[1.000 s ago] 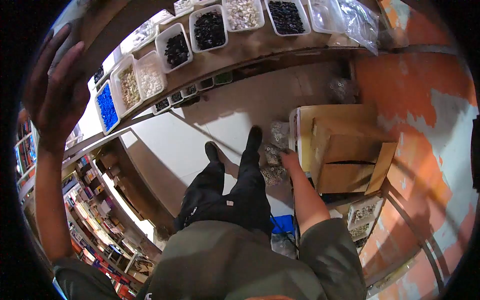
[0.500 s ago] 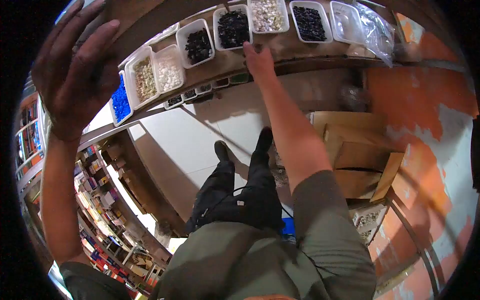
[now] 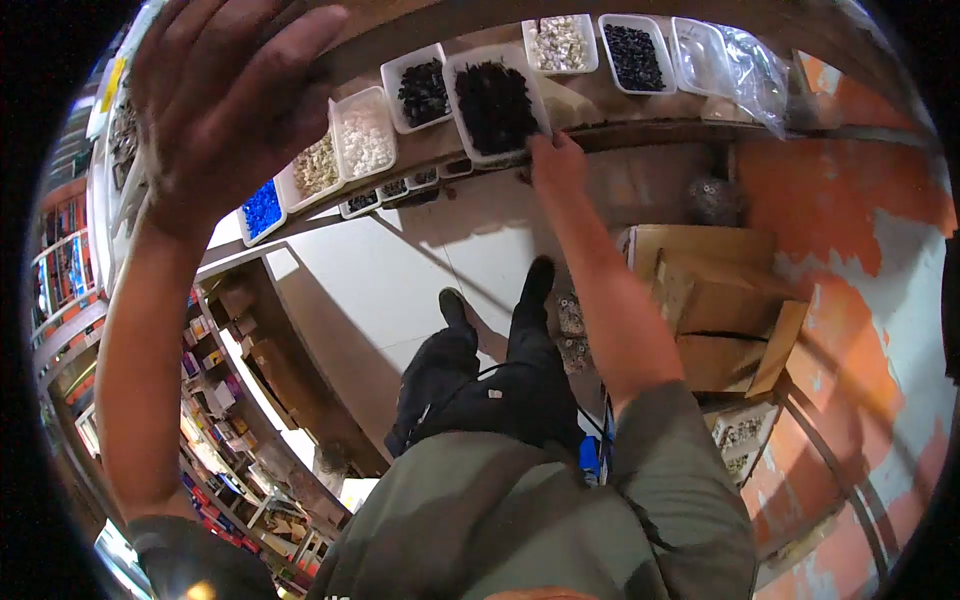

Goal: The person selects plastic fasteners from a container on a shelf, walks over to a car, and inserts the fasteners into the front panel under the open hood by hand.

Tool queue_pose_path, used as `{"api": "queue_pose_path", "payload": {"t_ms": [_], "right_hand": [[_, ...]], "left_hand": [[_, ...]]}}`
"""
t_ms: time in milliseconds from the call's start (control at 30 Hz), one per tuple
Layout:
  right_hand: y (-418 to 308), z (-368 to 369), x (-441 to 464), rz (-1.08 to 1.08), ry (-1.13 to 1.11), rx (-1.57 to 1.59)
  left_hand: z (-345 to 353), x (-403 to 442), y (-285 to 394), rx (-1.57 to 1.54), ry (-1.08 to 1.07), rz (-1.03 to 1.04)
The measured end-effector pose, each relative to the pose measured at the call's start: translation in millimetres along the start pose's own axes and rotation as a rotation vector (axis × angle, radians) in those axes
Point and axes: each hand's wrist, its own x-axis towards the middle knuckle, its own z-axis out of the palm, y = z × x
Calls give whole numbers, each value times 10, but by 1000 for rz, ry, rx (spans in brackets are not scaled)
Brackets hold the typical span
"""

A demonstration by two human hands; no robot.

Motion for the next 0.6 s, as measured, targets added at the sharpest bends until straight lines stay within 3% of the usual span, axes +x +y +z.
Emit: {"api": "queue_pose_path", "payload": {"t_ms": [67, 133, 200, 233, 267, 333, 433, 533, 567, 600], "right_hand": [[-225, -379, -611, 85, -189, 366], [-252, -688, -1053, 140, -193, 341], [-423, -958, -1516, 124, -251, 300], [-567, -1066, -1725, 111, -273, 279], [-710, -1148, -1909, 110, -304, 251], [-1042, -1225, -2315, 107, -360, 198], [-1575, -1096, -2943, -23, -292, 51], [-1698, -901, -3378, -2, -302, 111], [-1749, -820, -3539, 25, -322, 125], [-1796, -739, -3700, 51, -342, 138]], "left_hand": [[38, 47, 50, 13, 83, -1], [149, 24, 56, 24, 199, -10], [22, 60, 101, 25, 184, -7], [217, 33, 66, 9, 367, -3], [324, -12, 45, -5, 418, -11], [-130, -8, 86, 76, 316, 41], [-84, -300, 94, -307, 440, -98], [-390, -1054, 32, -470, 465, -208], [-642, -1279, 89, -602, 574, -288], [-807, -1551, 234, -842, 656, -505]]}}
